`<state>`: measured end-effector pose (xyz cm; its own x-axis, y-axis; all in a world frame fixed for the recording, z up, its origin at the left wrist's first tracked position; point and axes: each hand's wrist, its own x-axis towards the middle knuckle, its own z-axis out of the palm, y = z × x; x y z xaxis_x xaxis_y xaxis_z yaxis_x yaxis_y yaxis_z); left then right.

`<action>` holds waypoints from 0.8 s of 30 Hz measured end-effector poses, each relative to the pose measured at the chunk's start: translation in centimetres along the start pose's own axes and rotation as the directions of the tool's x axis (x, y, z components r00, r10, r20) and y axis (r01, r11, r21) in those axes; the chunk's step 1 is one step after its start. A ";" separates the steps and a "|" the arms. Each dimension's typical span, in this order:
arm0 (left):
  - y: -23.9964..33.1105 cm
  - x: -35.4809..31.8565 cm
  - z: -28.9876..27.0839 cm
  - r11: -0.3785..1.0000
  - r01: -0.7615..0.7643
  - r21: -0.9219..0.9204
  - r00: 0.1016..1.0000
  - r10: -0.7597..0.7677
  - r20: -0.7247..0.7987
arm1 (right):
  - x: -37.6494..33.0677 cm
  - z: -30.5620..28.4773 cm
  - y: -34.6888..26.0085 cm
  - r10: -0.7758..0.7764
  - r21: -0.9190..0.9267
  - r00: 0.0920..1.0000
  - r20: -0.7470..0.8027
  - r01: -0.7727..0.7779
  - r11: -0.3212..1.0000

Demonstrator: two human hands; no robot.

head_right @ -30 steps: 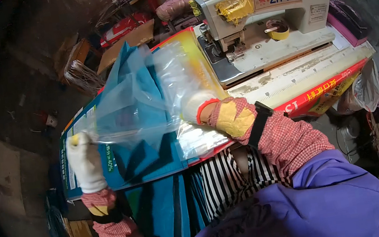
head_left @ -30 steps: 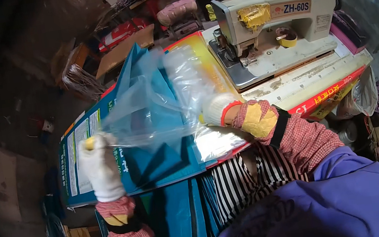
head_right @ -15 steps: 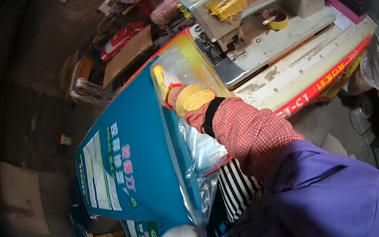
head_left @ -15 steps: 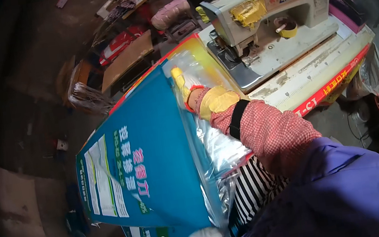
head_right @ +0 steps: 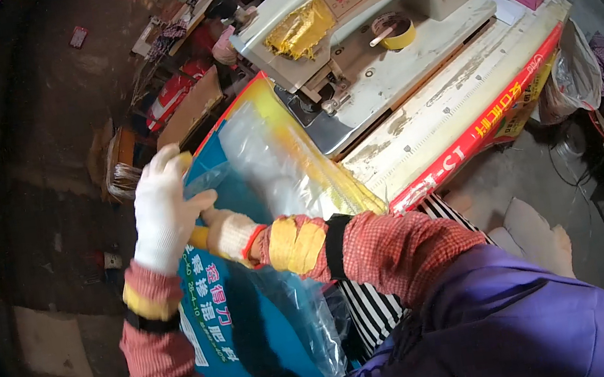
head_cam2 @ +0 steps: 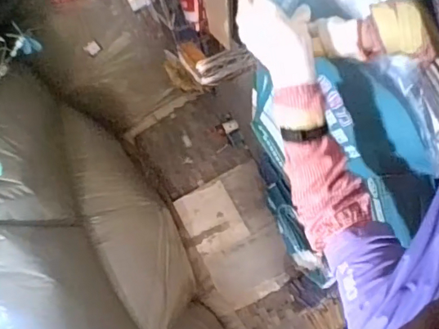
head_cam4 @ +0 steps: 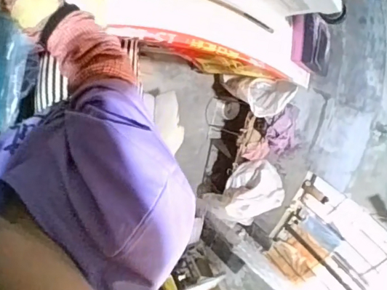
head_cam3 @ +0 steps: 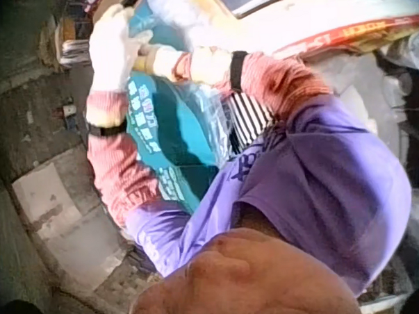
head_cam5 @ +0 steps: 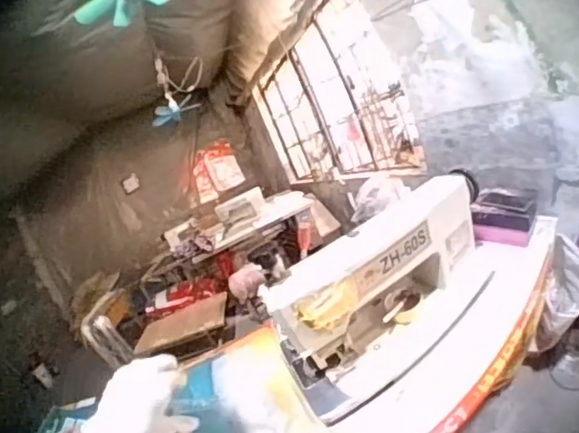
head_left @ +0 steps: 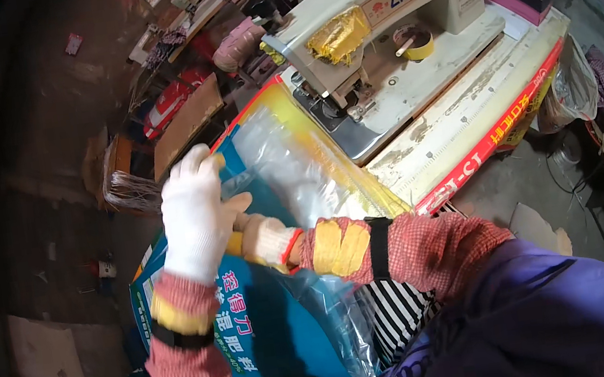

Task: Using an industrial sewing machine to seal or reinforce large plastic agricultural bags.

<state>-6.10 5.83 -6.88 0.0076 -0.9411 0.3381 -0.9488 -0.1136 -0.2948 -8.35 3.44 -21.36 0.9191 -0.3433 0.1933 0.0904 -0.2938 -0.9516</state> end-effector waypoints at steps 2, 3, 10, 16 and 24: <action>-1.0 1.2 1.6 0.972 -0.015 0.236 0.982 -0.030 0.185 | -1.5 -0.2 -2.5 -0.036 -0.072 0.998 0.055 0.040 0.997; -0.7 2.0 2.4 0.958 -0.060 0.281 0.932 -0.047 0.359 | -2.3 -0.7 -3.1 0.049 0.037 0.998 0.038 -0.051 0.998; -1.9 -2.9 6.7 0.989 0.059 -0.137 0.745 0.048 0.665 | -4.9 1.5 -0.8 -0.215 0.093 0.938 0.270 0.197 0.976; -3.8 -0.9 3.9 0.962 0.196 0.189 0.899 -0.253 0.358 | -4.0 0.0 -0.8 -0.007 0.162 0.913 0.407 -0.065 0.985; -6.6 5.8 -0.5 0.493 -0.037 0.869 0.937 -0.287 0.202 | -9.1 8.9 0.5 -0.162 -0.325 0.971 0.175 0.213 0.921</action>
<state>0.03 1.26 -2.55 0.3427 -0.9131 0.2209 -0.1932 -0.2986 -0.9346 -13.22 14.35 -25.70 0.9451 -0.1292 0.3003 0.1542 -0.6337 -0.7580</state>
